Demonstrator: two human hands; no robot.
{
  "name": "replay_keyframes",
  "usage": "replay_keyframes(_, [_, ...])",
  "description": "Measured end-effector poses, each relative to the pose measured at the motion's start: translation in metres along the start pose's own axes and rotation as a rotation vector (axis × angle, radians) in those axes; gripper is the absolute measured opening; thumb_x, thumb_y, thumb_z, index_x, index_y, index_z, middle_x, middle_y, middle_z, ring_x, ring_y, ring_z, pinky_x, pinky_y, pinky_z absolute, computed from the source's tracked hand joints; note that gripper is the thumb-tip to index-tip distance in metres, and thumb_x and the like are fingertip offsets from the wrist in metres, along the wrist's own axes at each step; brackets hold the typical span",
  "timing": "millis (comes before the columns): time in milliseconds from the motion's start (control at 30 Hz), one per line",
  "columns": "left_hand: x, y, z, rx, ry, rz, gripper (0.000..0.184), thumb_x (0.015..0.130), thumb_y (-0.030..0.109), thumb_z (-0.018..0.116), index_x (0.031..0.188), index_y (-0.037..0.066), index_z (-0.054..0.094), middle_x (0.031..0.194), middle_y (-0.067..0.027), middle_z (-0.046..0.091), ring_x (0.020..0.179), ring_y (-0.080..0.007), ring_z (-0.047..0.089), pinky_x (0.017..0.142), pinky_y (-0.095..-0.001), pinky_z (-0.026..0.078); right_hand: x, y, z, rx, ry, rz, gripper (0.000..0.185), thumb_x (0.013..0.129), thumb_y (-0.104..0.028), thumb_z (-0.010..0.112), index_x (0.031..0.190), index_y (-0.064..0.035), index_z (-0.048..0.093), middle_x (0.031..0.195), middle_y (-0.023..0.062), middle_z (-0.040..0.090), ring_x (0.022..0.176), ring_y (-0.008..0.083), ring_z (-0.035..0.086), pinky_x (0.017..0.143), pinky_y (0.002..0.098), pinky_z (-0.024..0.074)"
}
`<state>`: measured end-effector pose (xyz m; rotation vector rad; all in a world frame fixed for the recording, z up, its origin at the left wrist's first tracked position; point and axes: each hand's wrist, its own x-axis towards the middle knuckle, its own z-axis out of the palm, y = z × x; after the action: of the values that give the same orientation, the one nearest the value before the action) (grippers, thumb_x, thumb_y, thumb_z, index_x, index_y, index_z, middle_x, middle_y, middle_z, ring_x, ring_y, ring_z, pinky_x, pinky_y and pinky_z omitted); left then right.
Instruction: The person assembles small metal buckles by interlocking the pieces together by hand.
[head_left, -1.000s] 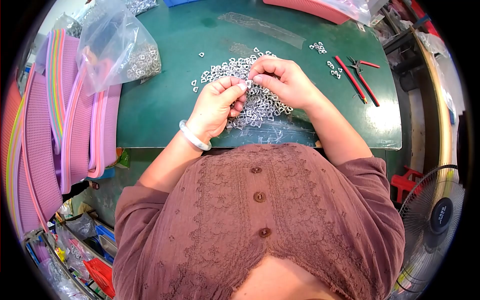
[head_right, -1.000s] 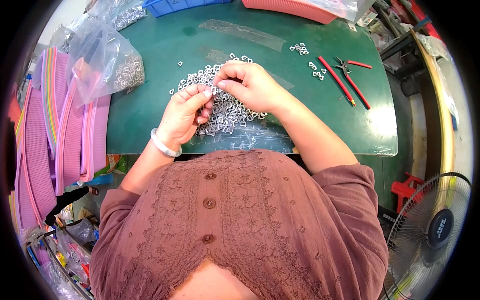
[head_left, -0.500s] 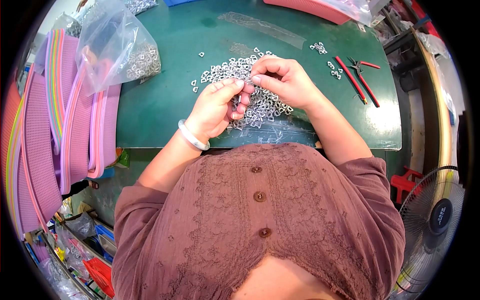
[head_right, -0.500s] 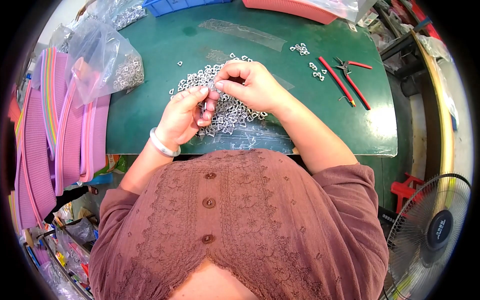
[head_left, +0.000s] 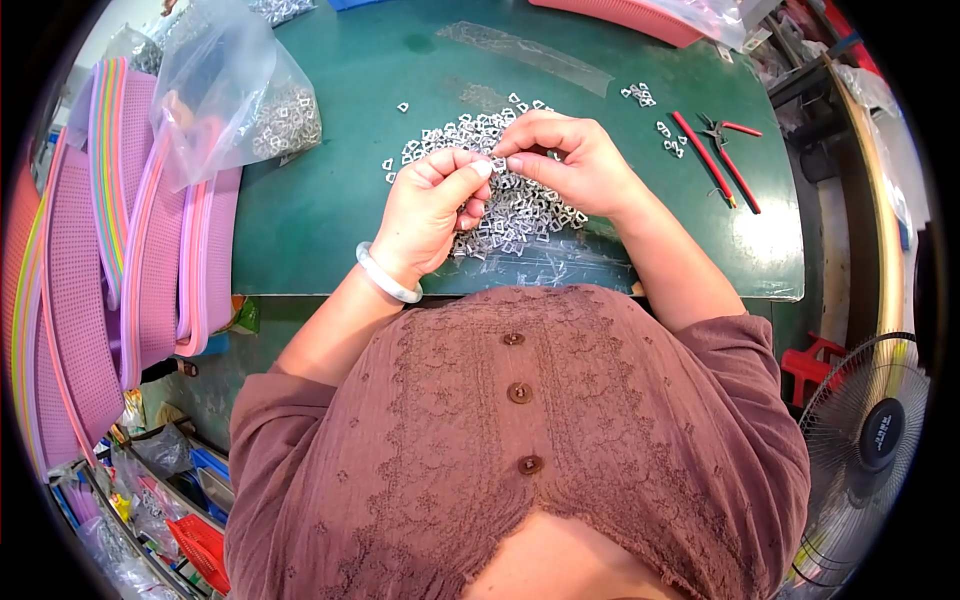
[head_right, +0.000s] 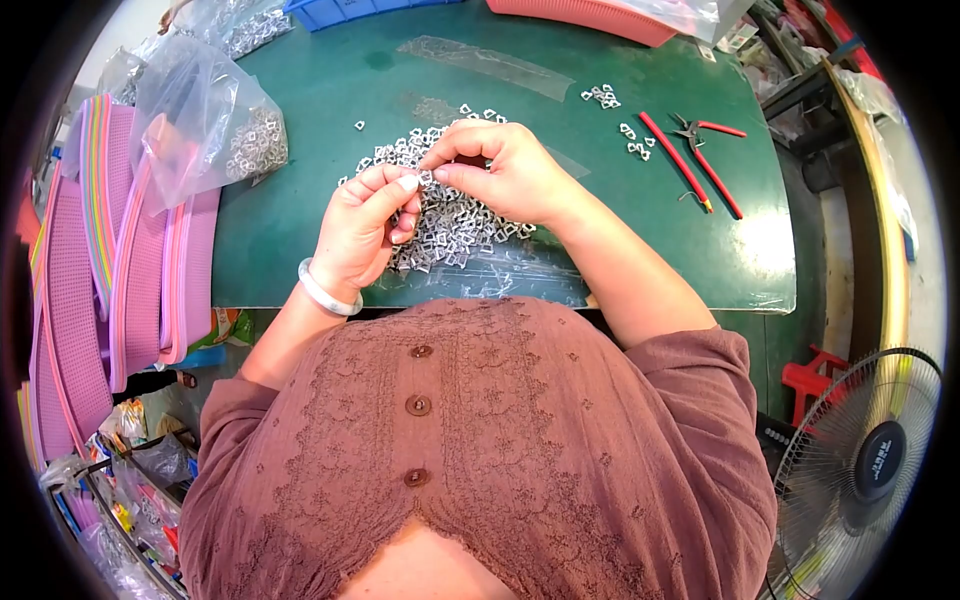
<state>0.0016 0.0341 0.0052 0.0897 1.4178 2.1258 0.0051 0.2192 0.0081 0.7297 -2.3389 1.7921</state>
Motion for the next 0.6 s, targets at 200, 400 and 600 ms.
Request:
replay_keyframes(200, [-0.001, 0.000, 0.000, 0.011, 0.022, -0.003, 0.004, 0.083, 0.007, 0.054, 0.083, 0.005, 0.057, 0.066, -0.0001, 0.053, 0.053, -0.0052, 0.046, 0.045, -0.0169, 0.035, -0.001, 0.002, -0.003, 0.012, 0.040, 0.082, 0.010, 0.076, -0.004, 0.059, 0.085, -0.0024, 0.062, 0.076, 0.0028, 0.059, 0.072, 0.0116, 0.054, 0.065, 0.0243, 0.0433])
replay_keyframes(400, [0.001, 0.001, -0.005, -0.070, 0.039, 0.013, 0.006, 0.082, 0.009, 0.047, 0.082, 0.005, 0.052, 0.073, -0.0056, 0.053, 0.060, -0.0116, 0.048, 0.052, -0.0226, 0.039, -0.002, 0.014, -0.012, -0.296, -0.018, 0.087, 0.010, 0.073, -0.008, 0.059, 0.082, -0.0031, 0.062, 0.082, 0.0076, 0.059, 0.076, 0.0207, 0.056, 0.069, 0.0290, 0.0451])
replay_keyframes(600, [0.006, -0.003, -0.018, -0.290, -0.027, 0.007, 0.011, 0.078, 0.007, 0.042, 0.084, 0.003, 0.050, 0.078, -0.0096, 0.056, 0.068, -0.0188, 0.055, 0.059, -0.0273, 0.046, -0.004, 0.008, -0.008, -0.635, -0.148, -0.008, 0.008, 0.069, -0.008, 0.058, 0.075, -0.0040, 0.062, 0.079, 0.0096, 0.056, 0.084, 0.0262, 0.052, 0.076, 0.0345, 0.0427])
